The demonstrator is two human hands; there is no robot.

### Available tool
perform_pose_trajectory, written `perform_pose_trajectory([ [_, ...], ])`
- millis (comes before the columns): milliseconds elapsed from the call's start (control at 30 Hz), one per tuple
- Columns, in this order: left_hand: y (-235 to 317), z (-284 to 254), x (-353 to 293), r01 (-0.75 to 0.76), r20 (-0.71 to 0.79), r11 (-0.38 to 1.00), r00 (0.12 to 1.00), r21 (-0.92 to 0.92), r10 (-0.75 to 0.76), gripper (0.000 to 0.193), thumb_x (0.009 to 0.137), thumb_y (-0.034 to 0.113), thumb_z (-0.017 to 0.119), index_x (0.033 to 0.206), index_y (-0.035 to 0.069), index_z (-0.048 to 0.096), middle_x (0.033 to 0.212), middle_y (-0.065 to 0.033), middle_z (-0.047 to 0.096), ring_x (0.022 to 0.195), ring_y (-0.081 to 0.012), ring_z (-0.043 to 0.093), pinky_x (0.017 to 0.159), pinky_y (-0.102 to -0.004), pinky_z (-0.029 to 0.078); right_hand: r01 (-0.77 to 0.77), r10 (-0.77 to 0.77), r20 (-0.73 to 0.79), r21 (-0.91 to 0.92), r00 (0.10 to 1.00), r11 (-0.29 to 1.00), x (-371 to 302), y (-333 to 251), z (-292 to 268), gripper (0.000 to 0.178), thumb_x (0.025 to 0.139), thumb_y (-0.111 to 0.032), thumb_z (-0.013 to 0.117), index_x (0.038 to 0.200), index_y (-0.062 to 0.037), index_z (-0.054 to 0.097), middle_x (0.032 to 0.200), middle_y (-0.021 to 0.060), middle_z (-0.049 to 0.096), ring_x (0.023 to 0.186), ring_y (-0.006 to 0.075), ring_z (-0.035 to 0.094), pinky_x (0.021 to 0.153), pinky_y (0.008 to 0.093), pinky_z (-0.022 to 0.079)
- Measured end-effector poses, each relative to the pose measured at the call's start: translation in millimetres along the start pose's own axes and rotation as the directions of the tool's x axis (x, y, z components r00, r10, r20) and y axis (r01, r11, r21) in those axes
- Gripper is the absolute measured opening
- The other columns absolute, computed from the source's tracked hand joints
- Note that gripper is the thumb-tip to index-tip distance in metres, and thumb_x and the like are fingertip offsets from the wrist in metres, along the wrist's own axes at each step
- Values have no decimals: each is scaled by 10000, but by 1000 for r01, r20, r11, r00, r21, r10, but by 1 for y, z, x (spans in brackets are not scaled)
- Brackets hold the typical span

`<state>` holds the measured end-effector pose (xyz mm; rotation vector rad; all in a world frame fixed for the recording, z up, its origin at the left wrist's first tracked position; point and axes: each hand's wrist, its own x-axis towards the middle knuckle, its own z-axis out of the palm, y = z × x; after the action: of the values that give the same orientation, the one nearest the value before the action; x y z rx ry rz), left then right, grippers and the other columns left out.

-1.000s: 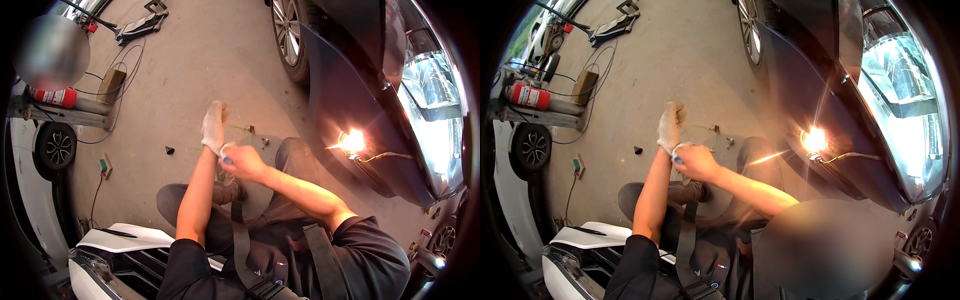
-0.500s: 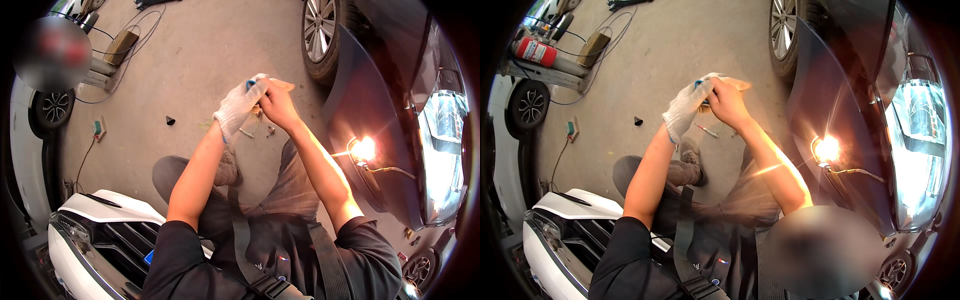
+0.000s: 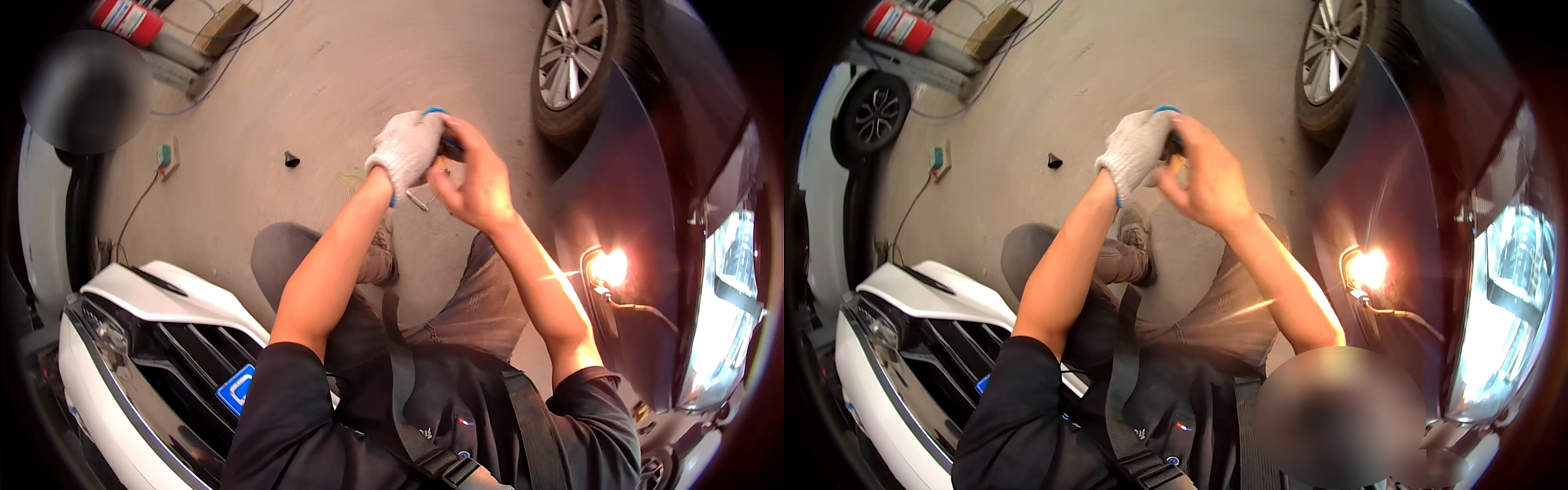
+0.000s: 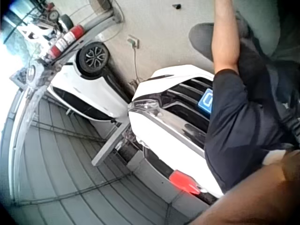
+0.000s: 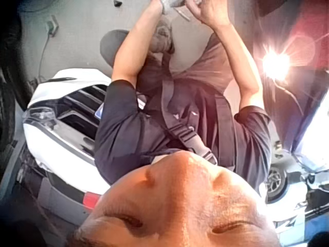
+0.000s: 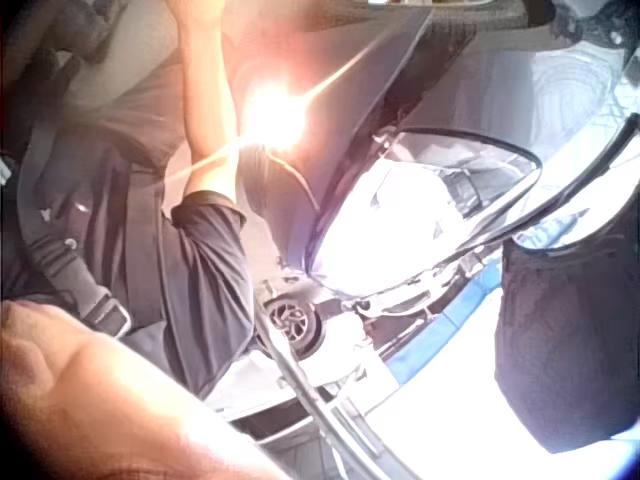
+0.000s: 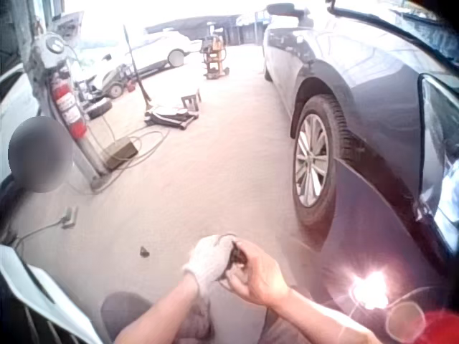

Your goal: The person walks through a parts store, selects small automotive components from a yellow bin, and returns to a garage. They connect a small electrical component to a vehicle's wiring harness near the front bumper, then put on gloves and continue working on the vehicle's front end.

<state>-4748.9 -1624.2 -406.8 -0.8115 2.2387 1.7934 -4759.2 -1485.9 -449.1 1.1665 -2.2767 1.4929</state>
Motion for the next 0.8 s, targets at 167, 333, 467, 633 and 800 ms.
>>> perform_pose_trajectory([
  [167, -17, 14, 0, -362, 8, 715, 895, 598, 447, 404, 906, 361, 426, 837, 24, 638, 836, -226, 639, 789, -408, 618, 737, -485, 484, -379, 381, 484, -106, 788, 919, 24, 30, -6, 267, 726, -16, 502, 983, 28, 561, 912, 145, 631, 823, 279, 610, 740, 390, 490],
  [333, -43, 2, -5, -351, 84, 697, 918, 625, 387, 378, 903, 362, 465, 852, 31, 641, 817, -210, 645, 782, -388, 625, 705, -480, 489, -439, 451, 287, 854, 845, 279, 56, 49, 28, 210, 745, -48, 426, 909, 10, 544, 861, 85, 597, 776, 182, 567, 706, 313, 480],
  [467, -22, -29, 13, -402, 128, 401, 819, 823, 559, 341, 895, 346, 507, 775, 49, 624, 769, -172, 637, 751, -348, 620, 684, -457, 479, -377, 327, 189, 426, 926, 822, 60, 81, 58, 237, 770, -69, 459, 958, 18, 574, 891, 119, 649, 770, 242, 616, 680, 381, 492],
  [633, -31, -24, 6, -464, 295, 69, 664, 883, 687, 320, 893, 327, 536, 742, 56, 614, 702, -166, 613, 705, -346, 605, 635, -447, 476, -636, 481, 459, 284, 747, 718, 91, 68, 67, 212, 851, -100, 521, 1018, -2, 609, 833, 183, 652, 781, 287, 654, 702, 351, 512],
  [800, -55, -13, -12, -457, 217, 486, 855, 745, 471, 343, 917, 332, 482, 804, 43, 627, 706, -180, 614, 699, -382, 593, 642, -474, 455, -171, 82, 343, 237, 936, 957, 96, 72, 81, 244, 897, -147, 507, 1066, -32, 641, 1002, 111, 657, 907, 230, 623, 825, 321, 482],
])
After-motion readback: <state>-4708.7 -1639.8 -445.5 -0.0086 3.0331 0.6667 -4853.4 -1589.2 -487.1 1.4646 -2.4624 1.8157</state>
